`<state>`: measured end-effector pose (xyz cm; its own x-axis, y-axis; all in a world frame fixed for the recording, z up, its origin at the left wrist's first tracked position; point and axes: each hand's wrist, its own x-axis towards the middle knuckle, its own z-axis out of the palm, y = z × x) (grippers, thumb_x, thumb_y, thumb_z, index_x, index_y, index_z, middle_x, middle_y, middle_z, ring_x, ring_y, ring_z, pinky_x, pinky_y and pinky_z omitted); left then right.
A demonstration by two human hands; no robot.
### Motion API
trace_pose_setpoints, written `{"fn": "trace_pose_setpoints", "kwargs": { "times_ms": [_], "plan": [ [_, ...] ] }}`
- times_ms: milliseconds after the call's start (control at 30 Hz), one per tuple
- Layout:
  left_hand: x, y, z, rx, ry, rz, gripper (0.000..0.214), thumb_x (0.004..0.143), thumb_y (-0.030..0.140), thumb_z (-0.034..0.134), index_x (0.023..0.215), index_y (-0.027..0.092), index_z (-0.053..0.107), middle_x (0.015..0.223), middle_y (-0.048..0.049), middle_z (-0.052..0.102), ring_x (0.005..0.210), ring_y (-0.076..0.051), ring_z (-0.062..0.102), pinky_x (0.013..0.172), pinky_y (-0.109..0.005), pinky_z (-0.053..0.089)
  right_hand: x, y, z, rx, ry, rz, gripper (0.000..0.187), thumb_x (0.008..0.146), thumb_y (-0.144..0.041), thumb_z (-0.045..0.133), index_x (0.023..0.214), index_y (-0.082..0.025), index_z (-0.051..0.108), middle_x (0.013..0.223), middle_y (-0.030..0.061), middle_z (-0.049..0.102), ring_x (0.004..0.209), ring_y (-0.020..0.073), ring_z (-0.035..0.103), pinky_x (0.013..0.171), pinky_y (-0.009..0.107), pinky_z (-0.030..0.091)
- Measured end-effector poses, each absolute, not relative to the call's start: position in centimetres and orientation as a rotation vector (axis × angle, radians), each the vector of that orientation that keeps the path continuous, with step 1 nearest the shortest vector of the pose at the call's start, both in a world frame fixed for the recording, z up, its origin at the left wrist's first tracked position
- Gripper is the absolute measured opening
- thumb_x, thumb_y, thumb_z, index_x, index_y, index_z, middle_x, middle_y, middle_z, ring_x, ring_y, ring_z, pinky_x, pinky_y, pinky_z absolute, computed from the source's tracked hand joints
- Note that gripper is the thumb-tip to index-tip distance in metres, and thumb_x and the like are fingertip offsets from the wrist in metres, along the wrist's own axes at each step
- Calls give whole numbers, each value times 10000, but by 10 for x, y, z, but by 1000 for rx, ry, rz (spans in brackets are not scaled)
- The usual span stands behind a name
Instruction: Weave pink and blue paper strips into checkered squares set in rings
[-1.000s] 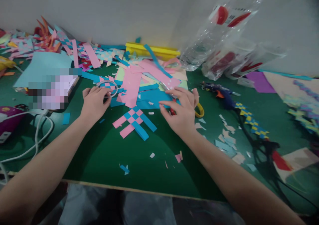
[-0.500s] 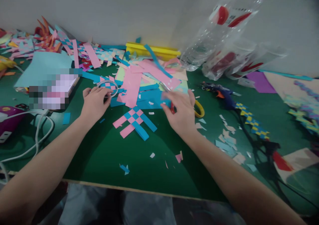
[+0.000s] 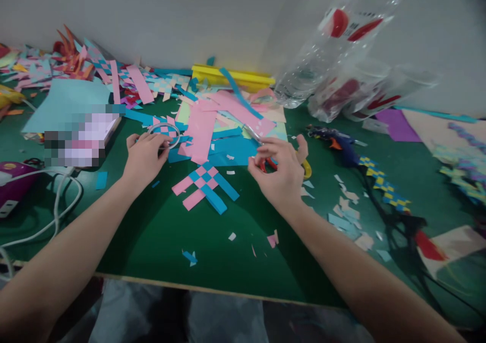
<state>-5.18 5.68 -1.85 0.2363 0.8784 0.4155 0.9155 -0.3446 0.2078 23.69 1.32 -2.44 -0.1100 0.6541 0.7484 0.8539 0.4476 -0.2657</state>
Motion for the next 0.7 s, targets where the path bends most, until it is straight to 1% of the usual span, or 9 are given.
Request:
{"fn": "trace_pose_setpoints", "kwargs": {
  "times_ms": [67,100,133,200,233,300,467,567,700],
  "plan": [
    [-52,57,-19,-2411,-1745,-726,176,857,199,499,972,253,622,900,-34,702,920,-252,614,905,-464,318,235,13,-24,-1349,-1864,-282,279,850,-251,524,1125,-296,508,947,48,671,1218,295,510,1108,642,162],
    [-52,57,-19,-2411,-1742,-727,176,858,197,500,972,253,621,904,-33,702,921,-251,616,903,-465,320,234,13,-24,-1399,-1882,-269,388,855,-263,507,1239,-285,455,1142,84,629,1306,313,415,1094,656,175],
    [-52,57,-19,-2412,-1739,-728,177,858,196,500,973,254,621,905,-33,702,920,-251,617,901,-466,323,234,13,-25,-1448,-1898,-253,476,859,-271,487,1324,-273,386,1316,106,529,1367,326,319,1079,661,198],
    [-52,57,-20,-2410,-1737,-731,176,860,197,501,973,256,622,901,-33,702,917,-251,618,901,-469,326,233,14,-28,-1496,-1918,-227,572,865,-274,457,1406,-261,275,1479,112,342,1412,330,212,1064,651,235],
    [-52,57,-20,-2409,-1738,-731,175,861,198,501,973,256,622,897,-34,703,915,-252,619,901,-472,326,233,14,-29,-1490,-1924,-227,583,864,-272,455,1413,-264,260,1489,110,325,1409,324,222,1070,643,231],
    [-52,57,-20,-2410,-1739,-725,176,861,196,503,976,257,620,891,-34,703,915,-254,619,902,-475,325,233,15,-29,-1446,-1929,-247,562,853,-269,477,1385,-269,298,1430,105,410,1369,311,312,1093,631,199],
    [-51,54,-15,-2406,-1729,-785,199,868,192,505,1019,269,610,908,-19,700,909,-236,623,907,-456,330,233,12,-25,-1337,-1890,-319,358,835,-238,506,1191,-270,486,1155,77,614,1186,283,524,1108,594,217],
    [-46,51,-10,-2429,-1697,-837,217,876,186,494,1052,253,600,922,-19,693,911,-226,629,918,-450,340,230,7,-21,-1271,-1906,-333,271,825,-210,513,1083,-291,531,1048,41,658,1119,265,578,1113,591,211],
    [-36,44,-3,-2486,-1649,-980,220,848,165,526,1039,245,600,880,-8,682,842,-192,633,911,-412,395,220,-2,-15,-1206,-1970,-240,244,820,-155,520,1012,-299,565,1042,2,685,1115,234,593,1097,549,281]
  ]
}}
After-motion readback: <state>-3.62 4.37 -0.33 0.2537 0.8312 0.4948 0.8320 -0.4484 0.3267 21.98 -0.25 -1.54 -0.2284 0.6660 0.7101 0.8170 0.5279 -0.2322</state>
